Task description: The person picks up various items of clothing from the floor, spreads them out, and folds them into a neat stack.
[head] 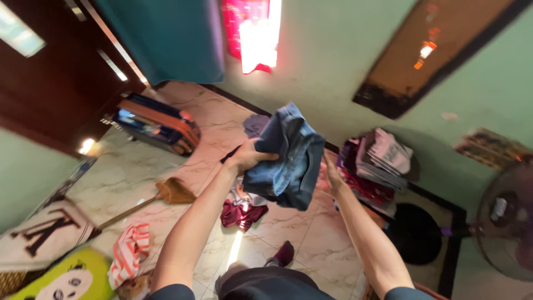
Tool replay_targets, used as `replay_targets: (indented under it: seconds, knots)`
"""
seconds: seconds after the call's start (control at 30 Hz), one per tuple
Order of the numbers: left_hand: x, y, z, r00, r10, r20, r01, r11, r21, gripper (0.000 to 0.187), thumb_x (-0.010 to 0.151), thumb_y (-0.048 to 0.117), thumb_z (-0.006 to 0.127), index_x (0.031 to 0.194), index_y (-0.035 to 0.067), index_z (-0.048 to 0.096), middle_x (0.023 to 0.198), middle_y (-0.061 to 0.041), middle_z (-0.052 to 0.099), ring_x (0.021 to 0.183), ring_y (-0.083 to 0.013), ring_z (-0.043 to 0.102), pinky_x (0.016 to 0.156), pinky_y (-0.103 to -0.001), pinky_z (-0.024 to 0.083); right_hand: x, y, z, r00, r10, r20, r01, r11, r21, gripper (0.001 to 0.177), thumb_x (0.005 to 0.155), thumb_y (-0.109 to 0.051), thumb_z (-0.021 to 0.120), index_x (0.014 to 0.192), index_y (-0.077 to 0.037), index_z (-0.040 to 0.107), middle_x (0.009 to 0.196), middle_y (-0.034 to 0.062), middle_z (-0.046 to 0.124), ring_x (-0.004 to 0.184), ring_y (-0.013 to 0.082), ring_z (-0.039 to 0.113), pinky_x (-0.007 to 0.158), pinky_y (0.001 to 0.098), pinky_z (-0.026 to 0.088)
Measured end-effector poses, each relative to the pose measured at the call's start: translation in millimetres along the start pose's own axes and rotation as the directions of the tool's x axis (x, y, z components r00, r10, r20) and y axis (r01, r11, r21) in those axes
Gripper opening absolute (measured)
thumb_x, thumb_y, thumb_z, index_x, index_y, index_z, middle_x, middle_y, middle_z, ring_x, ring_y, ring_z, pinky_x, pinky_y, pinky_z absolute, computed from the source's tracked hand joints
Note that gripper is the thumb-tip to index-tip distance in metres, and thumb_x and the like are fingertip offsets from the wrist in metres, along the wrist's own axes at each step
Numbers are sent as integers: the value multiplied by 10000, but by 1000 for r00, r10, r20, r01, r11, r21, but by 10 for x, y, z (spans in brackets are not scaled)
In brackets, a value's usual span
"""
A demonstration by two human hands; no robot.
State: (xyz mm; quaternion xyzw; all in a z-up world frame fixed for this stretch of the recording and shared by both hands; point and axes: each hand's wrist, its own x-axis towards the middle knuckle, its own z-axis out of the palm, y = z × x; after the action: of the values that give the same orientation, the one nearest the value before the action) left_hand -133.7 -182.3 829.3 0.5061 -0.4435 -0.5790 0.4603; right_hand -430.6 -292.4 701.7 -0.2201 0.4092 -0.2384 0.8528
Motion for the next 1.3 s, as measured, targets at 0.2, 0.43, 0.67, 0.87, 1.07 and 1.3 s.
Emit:
replay_targets:
  seconds: [0.2, 0.43, 0.67, 0.87, 1.07, 1.3]
  knots:
    - [610, 102, 461, 992, 110, -57, -80, 920, 383, 678, 636, 236, 941, 1232, 87, 655, 1123, -62, 745, 1034, -158, 693, 941, -322, 535, -390, -397, -249, 908, -338, 249, 317, 941, 121, 578, 899, -374, 720, 1376, -74, 589, 1294, 126, 663, 1198, 305, 616, 1058, 524, 487]
    - [1893, -1225, 727, 845, 308, -437, 43, 775, 630, 266, 862, 210, 856, 1079, 83, 768, 1142, -172, 663, 1061, -312, 632, 898, -399, 532, -35, -562, -1369, 886, -461, -48, 321, 685, -654, 442, 948, -275, 742, 1331, -74, 646, 1335, 108, 656, 1189, 205, 583, 1002, 412, 486]
    - [2863, -1945, 1071, 959, -270, 85, 282, 884, -372, 350, 889, 238, 698, 1195, 67, 690, 1046, -70, 714, 924, -237, 662, 826, -399, 527, -84, -780, -2042, 976, -132, -174, 86, 964, -251, 424, 1018, -334, 546, 1334, -55, 595, 1281, 199, 679, 1110, 337, 666, 926, 490, 554]
    - [3480, -1878, 1470, 742, -539, 400, 671, 596, -441, 418, 779, 307, 591, 1028, -13, 693, 913, -152, 751, 814, -269, 721, 743, -378, 615, -526, -1432, -2357, 987, -156, -23, 158, 982, 105, 441, 944, -284, 517, 1303, -51, 624, 1193, 197, 707, 1029, 321, 728, 898, 427, 584]
    - [3971, -1789, 2175, 748, -568, 344, 661, 683, -310, 277, 930, 68, 688, 1142, -87, 598, 1010, -173, 687, 872, -284, 695, 739, -408, 622, -206, -1410, -3222, 941, -187, -283, 194, 981, -6, 344, 1038, -134, 625, 1337, 31, 669, 1120, 231, 661, 840, 294, 591, 663, 400, 461]
    - [4511, -2632, 3217, 518, -706, 483, 855, 402, -328, 377, 830, 8, 620, 1194, -72, 571, 972, -181, 696, 819, -275, 737, 752, -397, 653, -7, -1242, -4281, 682, -536, -497, 284, 821, -496, 819, 791, 127, 628, 1531, -155, 417, 1507, 129, 498, 1300, 216, 525, 1051, 345, 444]
